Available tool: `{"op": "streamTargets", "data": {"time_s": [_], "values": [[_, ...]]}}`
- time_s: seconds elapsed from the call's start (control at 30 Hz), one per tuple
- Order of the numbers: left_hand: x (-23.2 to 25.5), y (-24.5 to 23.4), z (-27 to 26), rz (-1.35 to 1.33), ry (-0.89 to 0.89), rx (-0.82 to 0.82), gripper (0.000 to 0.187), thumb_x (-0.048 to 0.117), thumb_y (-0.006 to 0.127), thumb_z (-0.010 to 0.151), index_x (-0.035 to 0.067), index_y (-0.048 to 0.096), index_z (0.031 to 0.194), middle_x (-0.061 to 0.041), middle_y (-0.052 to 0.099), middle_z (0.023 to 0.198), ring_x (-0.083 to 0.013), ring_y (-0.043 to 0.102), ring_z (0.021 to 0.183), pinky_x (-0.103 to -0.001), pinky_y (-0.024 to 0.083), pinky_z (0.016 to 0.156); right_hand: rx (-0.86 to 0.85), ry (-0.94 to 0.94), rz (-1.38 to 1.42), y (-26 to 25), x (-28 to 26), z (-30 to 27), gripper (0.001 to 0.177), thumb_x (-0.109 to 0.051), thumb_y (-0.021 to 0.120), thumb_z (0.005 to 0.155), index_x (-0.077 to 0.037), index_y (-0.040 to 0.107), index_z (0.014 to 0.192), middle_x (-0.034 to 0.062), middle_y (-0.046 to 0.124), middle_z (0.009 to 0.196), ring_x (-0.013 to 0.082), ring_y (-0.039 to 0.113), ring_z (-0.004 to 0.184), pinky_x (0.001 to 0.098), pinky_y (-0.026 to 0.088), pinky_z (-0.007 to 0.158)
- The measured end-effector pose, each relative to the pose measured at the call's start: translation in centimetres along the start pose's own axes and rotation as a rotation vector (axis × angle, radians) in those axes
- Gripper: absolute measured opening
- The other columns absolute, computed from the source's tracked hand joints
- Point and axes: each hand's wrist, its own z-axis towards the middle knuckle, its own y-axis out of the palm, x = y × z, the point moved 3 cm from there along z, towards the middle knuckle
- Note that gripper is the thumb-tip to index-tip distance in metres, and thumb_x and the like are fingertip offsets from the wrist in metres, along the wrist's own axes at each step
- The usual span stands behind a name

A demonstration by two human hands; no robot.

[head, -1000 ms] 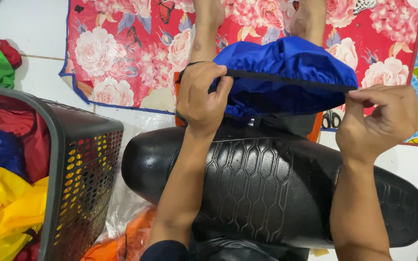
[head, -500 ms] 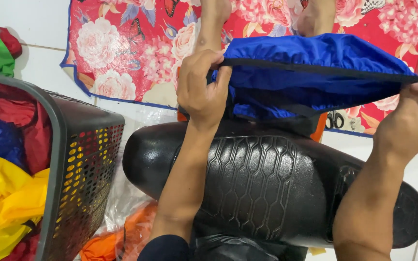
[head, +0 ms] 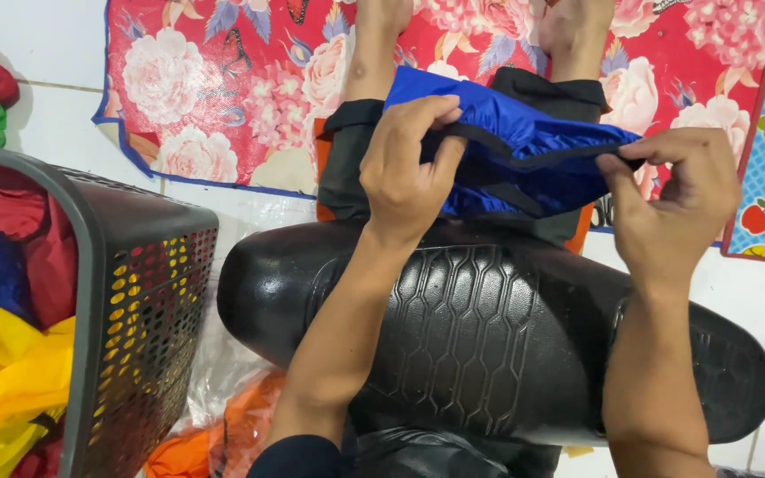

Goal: Trimming a blue elasticated seat cover with scissors and fitting it onto a motorcycle seat.

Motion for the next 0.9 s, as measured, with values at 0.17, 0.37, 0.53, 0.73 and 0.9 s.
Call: {"op": "streamTargets", "data": {"time_s": [0.17,0.37,0.53,0.73,0.9], "values": [[1.0,1.3,-0.9,-0.06,0.106,-0.051,0.019,-0.012,0.071,0.095,-0.002,0.062,0.109,-0.012,0.072,0.098,-0.0277,0.075,0.087,-0.038,0.063,0.081,-0.016,-0.127,0.045,1.6,-4.6,0.2,0.024,-0.004,0.09,0.102,0.007,0.068,0.099,0.0212,0.069,0.097,0.0353,0.062,0.092,0.0442,0.048,0.087],[2.6,2.2,-1.7,-0.155,0.241,-0.205,0.012,-0.002,0.063,0.104,-0.003,0.063,0.115,-0.013,0.071,0.107,-0.03,0.074,0.091,-0.043,0.065,0.082,0.102,-0.335,-0.079,2.4,-6.1,-0.4,0.026,-0.007,0.092,0.096,0.004,0.068,0.097,0.0193,0.068,0.095,0.0363,0.064,0.084,0.0472,0.051,0.082],[3.4,2.0,-1.2,-0.239,0.306,-0.263,0.015,-0.006,0.066,0.103,-0.005,0.064,0.117,-0.017,0.071,0.104,-0.0308,0.074,0.091,-0.044,0.065,0.083,0.172,-0.463,-0.112,2.2,-6.0,-0.4,0.012,0.006,0.077,0.1,0.007,0.069,0.091,0.0193,0.072,0.089,0.0377,0.06,0.08,0.0474,0.05,0.074],[2.8,1.5,-0.4,-0.099,0.298,-0.165,0.02,-0.01,0.073,0.098,-0.002,0.064,0.114,-0.012,0.068,0.101,-0.0279,0.07,0.085,-0.038,0.065,0.078,0.198,-0.452,-0.162,1.2,-6.1,-0.6,0.022,0.024,0.079,0.09,0.004,0.069,0.088,0.0178,0.074,0.085,0.0353,0.056,0.073,0.0482,0.048,0.07],[1.7,0.9,-0.4,-0.032,0.232,-0.1,0.027,-0.018,0.055,0.1,0.002,0.065,0.114,-0.009,0.069,0.102,-0.0253,0.069,0.09,-0.04,0.059,0.083,0.249,-0.454,-0.161,0.9,-5.5,-0.7,0.031,0.027,0.078,0.092,-0.001,0.069,0.081,0.0161,0.078,0.089,0.0353,0.051,0.073,0.0479,0.045,0.072]]}}
